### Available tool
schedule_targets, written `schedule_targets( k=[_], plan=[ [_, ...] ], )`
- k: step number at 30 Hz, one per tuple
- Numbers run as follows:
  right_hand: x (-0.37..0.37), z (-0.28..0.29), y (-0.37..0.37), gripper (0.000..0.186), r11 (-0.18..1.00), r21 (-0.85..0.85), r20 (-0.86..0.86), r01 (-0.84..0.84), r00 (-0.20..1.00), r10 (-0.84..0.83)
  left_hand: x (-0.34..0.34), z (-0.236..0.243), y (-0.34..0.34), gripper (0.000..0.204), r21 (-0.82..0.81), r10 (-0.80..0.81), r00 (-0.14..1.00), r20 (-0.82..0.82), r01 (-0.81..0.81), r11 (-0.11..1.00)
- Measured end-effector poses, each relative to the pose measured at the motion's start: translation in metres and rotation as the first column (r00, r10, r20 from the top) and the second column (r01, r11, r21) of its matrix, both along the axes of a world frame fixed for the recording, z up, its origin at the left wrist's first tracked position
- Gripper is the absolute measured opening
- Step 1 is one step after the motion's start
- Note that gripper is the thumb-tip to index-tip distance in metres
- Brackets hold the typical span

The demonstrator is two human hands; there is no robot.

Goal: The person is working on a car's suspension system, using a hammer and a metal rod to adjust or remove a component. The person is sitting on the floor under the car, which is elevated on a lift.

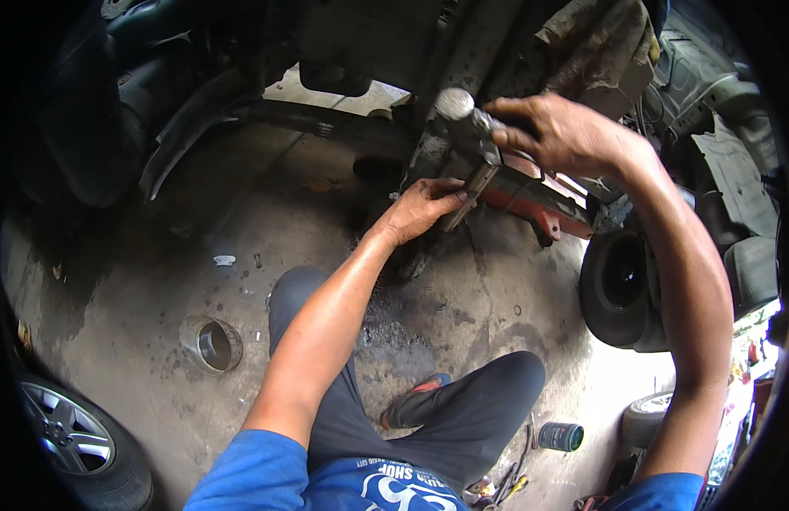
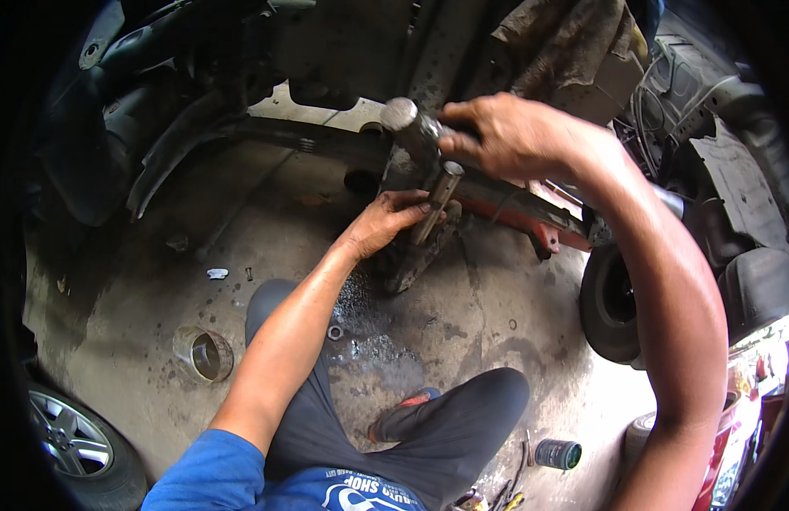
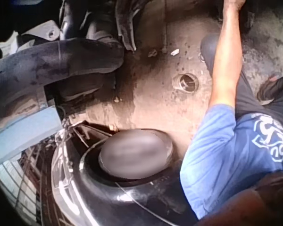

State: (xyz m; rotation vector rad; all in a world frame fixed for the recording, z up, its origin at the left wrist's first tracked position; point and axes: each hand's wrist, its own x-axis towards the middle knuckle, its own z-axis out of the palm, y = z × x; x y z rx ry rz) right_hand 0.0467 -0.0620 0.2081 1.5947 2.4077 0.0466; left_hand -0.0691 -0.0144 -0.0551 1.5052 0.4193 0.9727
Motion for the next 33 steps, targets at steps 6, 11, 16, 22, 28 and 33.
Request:
schedule_targets(
  k=[6, 11, 16, 22, 28, 33],
  plan=[
    [0.018, -0.004, -0.030, 0.047, 0.997, 0.070, -0.053, 0.035, 0.998, -0.031, 0.003, -0.001, -0.003, 0.039, -0.065, -0.025, 0.998, 0.056, 0.028, 0.997],
    [0.033, -0.021, -0.034, 0.056, 0.936, 0.128, -0.526, 0.327, 0.823, -0.216, 0.003, -0.005, 0.004, 0.050, 0.005, -0.014, 0.999, -0.032, 0.014, 1.000],
    [0.058, -0.030, -0.030, 0.059, 0.954, 0.021, -0.495, 0.300, 0.832, -0.251, 0.002, -0.003, 0.007, 0.056, -0.016, -0.030, 0.998, -0.063, 0.029, 0.999],
    [0.055, -0.045, -0.043, 0.047, 0.855, -0.260, -0.852, 0.448, 0.310, -0.421, 0.010, 0.004, -0.001, 0.056, -0.066, 0.019, 0.997, 0.072, -0.014, 0.998],
    [0.048, -0.056, -0.058, 0.044, 0.785, -0.411, -0.831, 0.463, 0.163, -0.531, 0.009, 0.002, 0.005, 0.041, -0.030, -0.048, 0.997, 0.052, 0.050, 0.998],
    [0.054, -0.049, -0.051, 0.038, 0.880, -0.115, -0.923, 0.461, 0.277, -0.266, 0.013, -0.002, 0.006, 0.036, -0.076, -0.106, 0.987, 0.124, 0.116, 0.990]
  ],
)
